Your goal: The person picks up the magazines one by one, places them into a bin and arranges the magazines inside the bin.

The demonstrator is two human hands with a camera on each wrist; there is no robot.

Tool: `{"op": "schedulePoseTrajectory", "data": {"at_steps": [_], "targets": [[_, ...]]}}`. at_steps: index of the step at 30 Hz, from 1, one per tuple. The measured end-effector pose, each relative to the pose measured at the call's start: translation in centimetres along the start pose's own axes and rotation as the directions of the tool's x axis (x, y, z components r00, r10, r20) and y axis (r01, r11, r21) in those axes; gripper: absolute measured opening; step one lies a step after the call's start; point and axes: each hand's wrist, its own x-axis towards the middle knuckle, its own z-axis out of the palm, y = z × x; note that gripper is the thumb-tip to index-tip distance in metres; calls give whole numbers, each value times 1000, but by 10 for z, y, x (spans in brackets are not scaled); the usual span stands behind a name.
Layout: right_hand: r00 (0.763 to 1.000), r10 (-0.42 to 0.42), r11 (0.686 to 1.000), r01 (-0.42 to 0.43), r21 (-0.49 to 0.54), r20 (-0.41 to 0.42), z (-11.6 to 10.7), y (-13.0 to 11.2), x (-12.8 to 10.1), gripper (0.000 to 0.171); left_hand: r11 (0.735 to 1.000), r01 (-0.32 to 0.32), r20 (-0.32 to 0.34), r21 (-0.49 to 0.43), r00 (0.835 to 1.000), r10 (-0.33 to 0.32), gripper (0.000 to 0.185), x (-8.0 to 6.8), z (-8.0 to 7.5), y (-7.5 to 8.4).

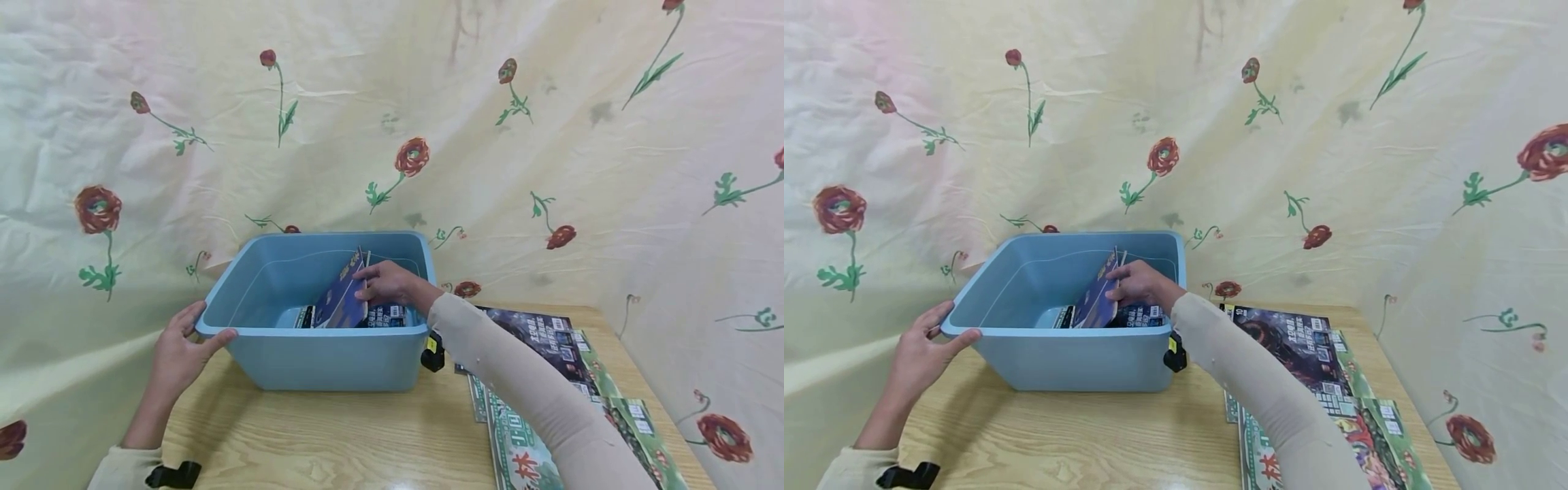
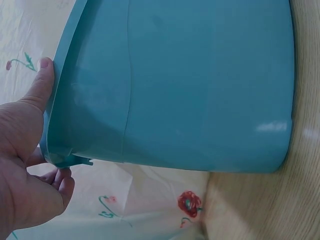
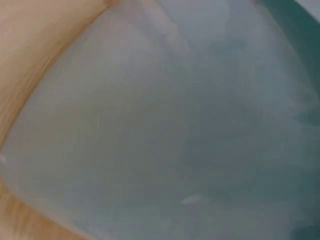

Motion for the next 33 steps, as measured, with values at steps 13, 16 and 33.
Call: {"op": "schedulePoseTrajectory", "data": {"at_steps": [13, 16, 33], "targets": [[992, 24, 897, -77, -435, -126, -13, -1, -14, 52, 1000, -2, -3, -7, 1000, 2, 96, 1, 3, 1], [990, -22, 858, -55, -511, -142, -19, -5, -18, 49, 1000, 6, -5, -5, 1000, -6, 97, 1, 4, 0], [885, -369, 886, 242, -397, -285, -69, -11, -61, 40, 1000, 0, -4, -12, 1000, 0, 97, 14, 8, -3]]}}
